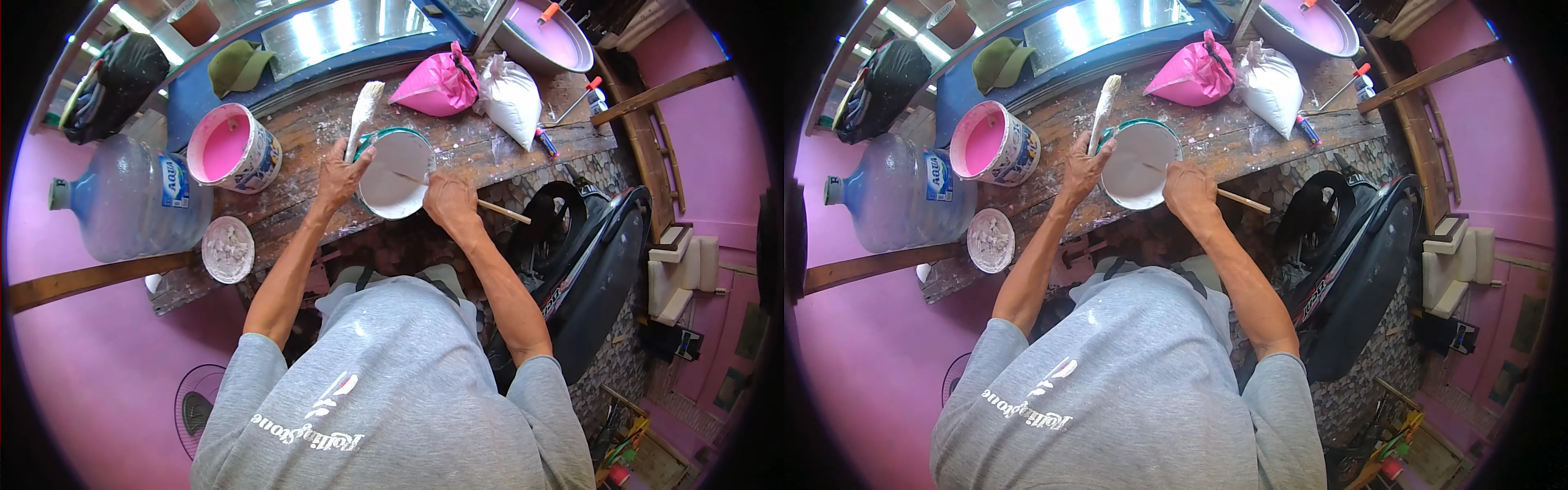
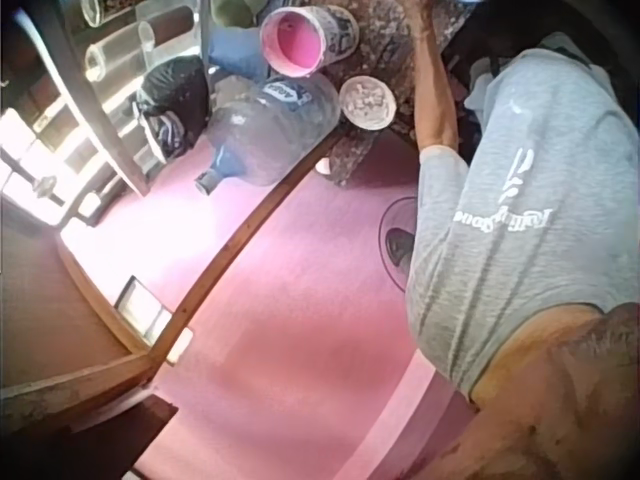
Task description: The person mixes white paint in a plastic container with a wooden stick, adding small amounts of liquid from a brush and stirring consistently.
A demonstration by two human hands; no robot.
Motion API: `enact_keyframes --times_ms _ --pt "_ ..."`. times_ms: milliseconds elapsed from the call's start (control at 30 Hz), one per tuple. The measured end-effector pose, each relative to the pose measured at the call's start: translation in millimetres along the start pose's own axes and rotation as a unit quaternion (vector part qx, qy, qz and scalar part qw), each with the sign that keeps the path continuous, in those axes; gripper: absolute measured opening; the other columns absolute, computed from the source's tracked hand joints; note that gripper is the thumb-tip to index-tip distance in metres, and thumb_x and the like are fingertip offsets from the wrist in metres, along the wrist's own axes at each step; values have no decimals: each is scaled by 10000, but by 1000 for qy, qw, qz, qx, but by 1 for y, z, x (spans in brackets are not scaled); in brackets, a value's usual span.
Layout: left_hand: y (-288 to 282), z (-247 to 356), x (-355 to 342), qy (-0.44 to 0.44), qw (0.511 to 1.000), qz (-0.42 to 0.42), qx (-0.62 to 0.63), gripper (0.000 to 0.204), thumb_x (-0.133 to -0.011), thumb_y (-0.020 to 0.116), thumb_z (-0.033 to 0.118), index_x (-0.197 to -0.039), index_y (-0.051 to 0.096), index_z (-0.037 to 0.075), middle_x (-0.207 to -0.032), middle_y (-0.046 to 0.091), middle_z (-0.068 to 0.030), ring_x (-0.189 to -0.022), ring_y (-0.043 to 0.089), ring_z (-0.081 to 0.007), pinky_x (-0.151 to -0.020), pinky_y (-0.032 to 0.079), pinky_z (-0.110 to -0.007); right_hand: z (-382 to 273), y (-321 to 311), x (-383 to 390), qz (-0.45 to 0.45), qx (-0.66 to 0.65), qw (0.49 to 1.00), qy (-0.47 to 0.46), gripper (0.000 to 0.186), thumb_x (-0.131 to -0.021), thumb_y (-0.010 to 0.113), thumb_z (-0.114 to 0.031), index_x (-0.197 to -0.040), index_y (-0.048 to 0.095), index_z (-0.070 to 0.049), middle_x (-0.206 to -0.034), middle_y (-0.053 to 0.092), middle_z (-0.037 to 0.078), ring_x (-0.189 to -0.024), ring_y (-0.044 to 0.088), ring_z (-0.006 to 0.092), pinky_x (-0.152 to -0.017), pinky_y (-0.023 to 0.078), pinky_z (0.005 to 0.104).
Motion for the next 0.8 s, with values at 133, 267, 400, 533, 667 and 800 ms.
enact_keyframes --times_ms 133,267,400,533,667,800 --pt "0 1 -1 5 1000 5 -11 297 -862 660 326 -858 536 55 -680 456 27 -633 412 -65 -540 367 -255 -8 9 6 -69 8 997 -14 178 -802 498 -169 -754 634 -64 -720 640 163 -708 642 285 -667 483 426" --pt "0 1 0 -6 1000 -1 -6 300 -861 660 330 -863 539 56 -680 455 26 -636 414 -67 -544 367 -255 1 2 1 -10 -66 998 -10 181 -799 487 -167 -759 628 -62 -722 636 171 -718 637 307 -671 479 428" --pt "1 -5 -4 2 1000 11 -6 361 -831 676 379 -868 554 41 -656 529 -46 -610 485 -121 -559 422 -319 10 18 5 -88 0 995 54 165 -766 493 -135 -823 613 -38 -773 631 181 -759 625 334 -671 472 469" --pt "-2 -9 -3 -26 1000 15 -8 356 -832 676 378 -854 550 46 -648 516 -43 -606 476 -121 -551 412 -314 1 4 3 -58 -83 995 -14 161 -774 494 -127 -781 612 -18 -775 631 189 -722 624 338 -670 480 464" --pt "0 -6 -6 -24 999 4 -28 340 -836 677 365 -851 554 47 -642 507 -31 -608 470 -113 -547 407 -310 17 1 -6 -50 -31 995 84 188 -789 489 -138 -797 631 -15 -802 640 194 -765 642 347 -693 492 462" --pt "-1 -1 -3 -13 999 10 27 329 -843 676 354 -836 556 48 -651 509 -13 -616 458 -94 -542 400 -298 3 10 7 -117 16 993 -10 210 -808 477 -148 -878 624 -16 -837 646 176 -815 640 331 -720 488 441"
Point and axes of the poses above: each hand's wrist, its own x-axis away from the middle knuckle, its own y-axis out of the palm, z = x × y, the point moved 5 cm from there along -x, towards the middle knuckle
